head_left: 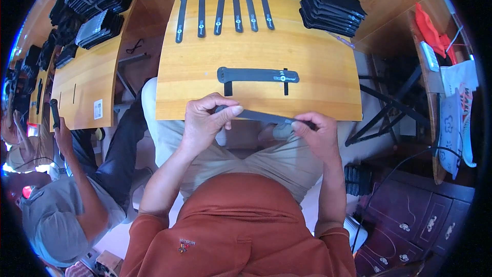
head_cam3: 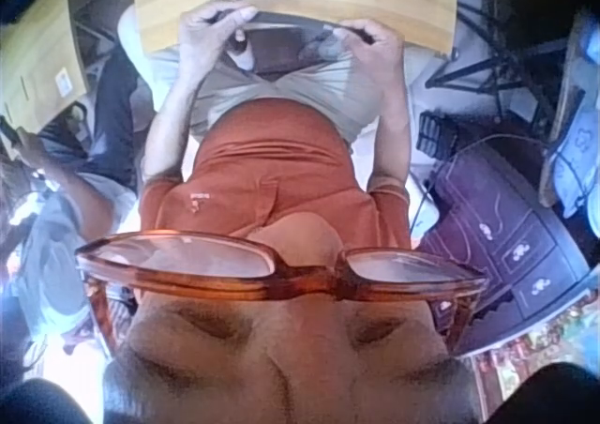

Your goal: Sorting and stacking black textile straps into a bundle at a workstation.

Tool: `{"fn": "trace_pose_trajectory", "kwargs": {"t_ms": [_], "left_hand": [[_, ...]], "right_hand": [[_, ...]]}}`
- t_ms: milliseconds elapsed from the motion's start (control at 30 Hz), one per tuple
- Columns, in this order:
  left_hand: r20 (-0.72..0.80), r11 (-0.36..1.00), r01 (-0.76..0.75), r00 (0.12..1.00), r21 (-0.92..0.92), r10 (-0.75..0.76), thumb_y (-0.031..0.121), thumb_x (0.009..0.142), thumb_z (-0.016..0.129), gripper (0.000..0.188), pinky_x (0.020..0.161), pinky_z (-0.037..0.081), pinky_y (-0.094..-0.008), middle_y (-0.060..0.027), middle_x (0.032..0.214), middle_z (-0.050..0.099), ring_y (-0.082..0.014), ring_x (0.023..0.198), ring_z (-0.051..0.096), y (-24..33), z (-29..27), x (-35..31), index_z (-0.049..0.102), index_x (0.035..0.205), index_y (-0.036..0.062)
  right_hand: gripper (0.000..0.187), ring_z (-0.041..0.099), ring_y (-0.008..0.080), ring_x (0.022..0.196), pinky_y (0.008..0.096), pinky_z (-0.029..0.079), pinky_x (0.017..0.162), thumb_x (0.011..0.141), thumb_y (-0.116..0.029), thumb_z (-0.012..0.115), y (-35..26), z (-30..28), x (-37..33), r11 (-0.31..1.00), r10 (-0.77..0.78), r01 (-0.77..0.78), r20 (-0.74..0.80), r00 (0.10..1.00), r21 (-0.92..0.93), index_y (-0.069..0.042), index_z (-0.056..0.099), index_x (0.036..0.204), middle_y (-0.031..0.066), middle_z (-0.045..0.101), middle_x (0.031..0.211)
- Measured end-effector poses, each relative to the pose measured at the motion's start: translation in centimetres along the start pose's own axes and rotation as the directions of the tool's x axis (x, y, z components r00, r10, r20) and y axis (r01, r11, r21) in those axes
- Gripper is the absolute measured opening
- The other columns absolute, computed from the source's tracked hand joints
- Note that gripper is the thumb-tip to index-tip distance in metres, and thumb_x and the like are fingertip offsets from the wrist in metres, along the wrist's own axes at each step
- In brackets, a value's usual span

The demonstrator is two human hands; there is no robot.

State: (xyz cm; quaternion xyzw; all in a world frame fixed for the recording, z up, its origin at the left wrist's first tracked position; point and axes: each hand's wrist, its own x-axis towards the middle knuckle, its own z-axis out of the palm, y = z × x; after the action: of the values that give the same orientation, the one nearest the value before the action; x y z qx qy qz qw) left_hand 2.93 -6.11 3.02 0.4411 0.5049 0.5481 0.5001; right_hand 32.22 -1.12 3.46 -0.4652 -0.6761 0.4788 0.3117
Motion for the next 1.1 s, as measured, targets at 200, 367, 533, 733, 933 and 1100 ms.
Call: {"fn": "trace_pose_trajectory", "kwargs": {"t_ms": [200, 367, 533, 733, 933, 1100], "left_hand": [[0.009, 0.977, 0.202, 0.979, -0.062, -0.202, 0.011, 0.097, 0.076, 0.016, 0.056, 0.05, -0.0207, -0.0024, 0.084, 0.072, -0.0046, 0.067, 0.065, -0.1, -0.9, 1.0, 0.077, 0.11, 0.0021], [-0.055, 0.986, 0.16, 0.985, -0.053, -0.163, 0.01, 0.097, 0.075, 0.016, 0.061, 0.051, -0.0198, -0.0025, 0.082, 0.072, -0.0048, 0.069, 0.063, -0.1, -1.2, 1.9, 0.076, 0.109, -0.0008], [-0.101, 0.984, 0.139, 0.987, 0.113, -0.128, 0.008, 0.097, 0.074, 0.015, 0.062, 0.051, -0.0204, -0.0024, 0.081, 0.071, -0.0052, 0.068, 0.061, -0.2, -1.9, 2.9, 0.076, 0.108, -0.0032], [-0.079, 0.978, 0.181, 0.982, 0.1, -0.173, 0.009, 0.1, 0.071, 0.017, 0.064, 0.049, -0.0212, -0.0017, 0.08, 0.068, -0.0054, 0.071, 0.059, 0.0, -2.2, 4.5, 0.075, 0.109, -0.0051], [-0.015, 0.964, 0.194, 0.981, 0.18, -0.195, 0.007, 0.1, 0.07, 0.018, 0.069, 0.053, -0.0228, -0.0021, 0.086, 0.07, -0.0067, 0.074, 0.062, -0.6, -3.1, 5.7, 0.074, 0.115, -0.0036], [-0.102, 0.912, 0.243, 0.97, 0.331, -0.222, 0.006, 0.099, 0.071, 0.015, 0.066, 0.053, -0.0212, -0.003, 0.086, 0.072, -0.0057, 0.073, 0.063, -0.5, -3.1, 6.3, 0.073, 0.11, -0.0036]], "right_hand": [[0.019, 0.069, 0.0118, 0.073, 0.0253, 0.055, 0.065, 0.094, -0.012, 0.077, 1.1, -0.4, 1.8, 0.968, 0.15, -0.136, -0.053, 0.987, 0.212, 0.004, 0.074, 0.105, 0.0064, 0.073, 0.082], [0.018, 0.069, 0.0118, 0.07, 0.0263, 0.059, 0.065, 0.098, -0.009, 0.071, 2.0, -0.6, 3.2, 0.943, 0.114, -0.076, -0.1, 0.988, 0.325, 0.005, 0.071, 0.111, 0.0078, 0.073, 0.087], [0.018, 0.068, 0.0119, 0.07, 0.0257, 0.059, 0.064, 0.099, -0.007, 0.07, 2.8, -1.0, 4.6, 0.944, 0.135, -0.087, -0.132, 0.982, 0.317, 0.005, 0.071, 0.113, 0.0075, 0.072, 0.089], [0.018, 0.066, 0.0117, 0.072, 0.0254, 0.059, 0.064, 0.1, -0.006, 0.068, 2.8, -0.8, 6.3, 0.988, -0.006, 0.038, -0.201, 0.98, 0.152, 0.005, 0.072, 0.113, 0.0077, 0.069, 0.098], [0.021, 0.065, 0.0108, 0.074, 0.0238, 0.057, 0.062, 0.1, -0.005, 0.068, 2.6, -0.6, 7.5, 1.0, -0.021, 0.023, -0.179, 0.984, 0.01, 0.005, 0.072, 0.118, 0.0094, 0.069, 0.102], [0.017, 0.064, 0.0091, 0.073, 0.0247, 0.056, 0.06, 0.098, -0.006, 0.07, 3.2, 0.0, 7.9, 0.997, 0.064, -0.07, -0.252, 0.965, -0.013, 0.004, 0.073, 0.112, 0.0064, 0.071, 0.094]]}}
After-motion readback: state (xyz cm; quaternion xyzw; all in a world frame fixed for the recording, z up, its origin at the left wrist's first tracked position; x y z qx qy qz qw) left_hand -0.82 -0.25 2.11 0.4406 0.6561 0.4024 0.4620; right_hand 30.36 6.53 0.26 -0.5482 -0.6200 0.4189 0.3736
